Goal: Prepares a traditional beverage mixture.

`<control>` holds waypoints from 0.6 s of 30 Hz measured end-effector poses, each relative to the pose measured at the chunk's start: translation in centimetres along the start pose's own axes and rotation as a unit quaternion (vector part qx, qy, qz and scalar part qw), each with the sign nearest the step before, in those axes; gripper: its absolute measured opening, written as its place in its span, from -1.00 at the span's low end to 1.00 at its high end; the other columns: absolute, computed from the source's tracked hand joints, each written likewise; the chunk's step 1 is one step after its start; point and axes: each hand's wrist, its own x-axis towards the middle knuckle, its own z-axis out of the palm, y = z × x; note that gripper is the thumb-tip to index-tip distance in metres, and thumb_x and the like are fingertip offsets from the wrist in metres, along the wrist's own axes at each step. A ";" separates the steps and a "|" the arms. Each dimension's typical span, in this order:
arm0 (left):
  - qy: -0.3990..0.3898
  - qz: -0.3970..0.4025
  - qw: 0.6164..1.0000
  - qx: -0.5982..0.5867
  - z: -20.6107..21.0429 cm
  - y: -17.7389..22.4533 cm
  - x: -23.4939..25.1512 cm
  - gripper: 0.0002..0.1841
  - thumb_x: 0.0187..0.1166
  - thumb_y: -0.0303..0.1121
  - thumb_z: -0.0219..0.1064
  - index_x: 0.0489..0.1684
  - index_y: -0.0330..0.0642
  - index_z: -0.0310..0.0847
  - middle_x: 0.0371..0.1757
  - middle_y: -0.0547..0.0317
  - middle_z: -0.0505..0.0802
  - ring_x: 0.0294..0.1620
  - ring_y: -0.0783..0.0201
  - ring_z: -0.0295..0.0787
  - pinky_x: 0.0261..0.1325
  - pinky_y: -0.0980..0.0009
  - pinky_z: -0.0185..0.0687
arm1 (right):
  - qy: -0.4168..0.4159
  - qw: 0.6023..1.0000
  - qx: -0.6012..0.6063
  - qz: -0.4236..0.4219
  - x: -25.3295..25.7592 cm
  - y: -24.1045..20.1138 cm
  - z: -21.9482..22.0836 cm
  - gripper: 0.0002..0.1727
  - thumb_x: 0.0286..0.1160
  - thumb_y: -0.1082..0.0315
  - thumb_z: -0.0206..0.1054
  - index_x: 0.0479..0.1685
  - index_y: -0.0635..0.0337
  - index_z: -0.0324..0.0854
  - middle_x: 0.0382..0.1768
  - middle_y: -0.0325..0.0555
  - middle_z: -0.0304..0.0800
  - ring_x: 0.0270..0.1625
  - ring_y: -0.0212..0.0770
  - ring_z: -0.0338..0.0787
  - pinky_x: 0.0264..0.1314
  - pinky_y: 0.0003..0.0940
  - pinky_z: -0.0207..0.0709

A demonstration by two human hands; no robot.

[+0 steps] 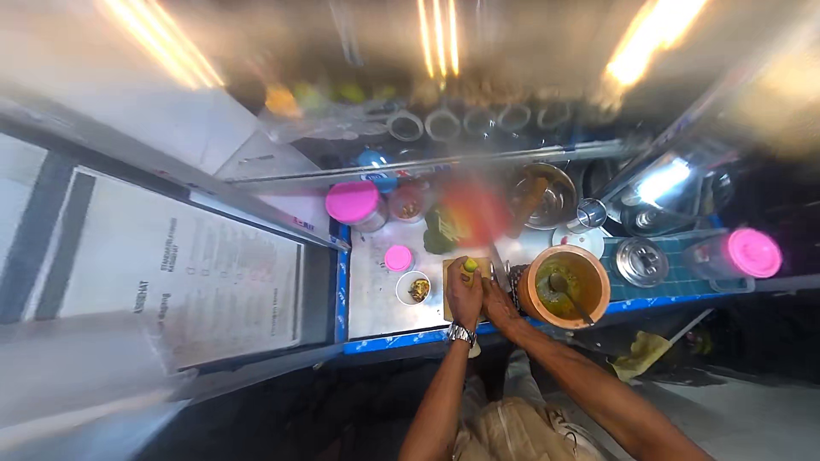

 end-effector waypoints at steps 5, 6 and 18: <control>-0.071 0.026 0.992 0.101 2.2 1.4 6.7 -0.48 0.69 -0.27 0.27 0.65 -0.09 0.46 0.53 -0.13 0.64 0.33 -0.11 0.72 0.35 -0.13 0.62 | -0.011 0.999 0.037 0.005 -0.1 -0.4 -1.4 -0.53 0.68 0.52 0.07 0.55 0.40 0.48 0.60 0.31 0.43 0.58 0.22 0.55 0.60 -0.04 0.46; -0.073 0.034 0.990 0.116 2.8 1.7 7.9 -0.51 0.68 -0.26 0.28 0.61 -0.09 0.51 0.53 -0.11 0.66 0.43 -0.13 0.67 0.41 -0.18 0.55 | -0.005 0.999 0.050 0.004 -0.4 -0.6 -1.6 -0.54 0.70 0.47 0.08 0.54 0.39 0.50 0.57 0.28 0.49 0.58 0.18 0.56 0.61 -0.06 0.45; -0.114 0.001 0.982 0.149 7.1 2.4 12.0 -0.57 0.62 -0.21 0.36 0.43 -0.10 0.59 0.37 -0.11 0.75 0.50 -0.14 0.57 0.52 -0.23 0.34 | -0.010 1.000 0.011 0.026 -2.2 -2.0 -1.7 -0.42 0.69 0.48 0.12 0.66 0.59 0.26 0.66 0.46 0.34 0.77 0.20 0.33 0.82 -0.18 0.12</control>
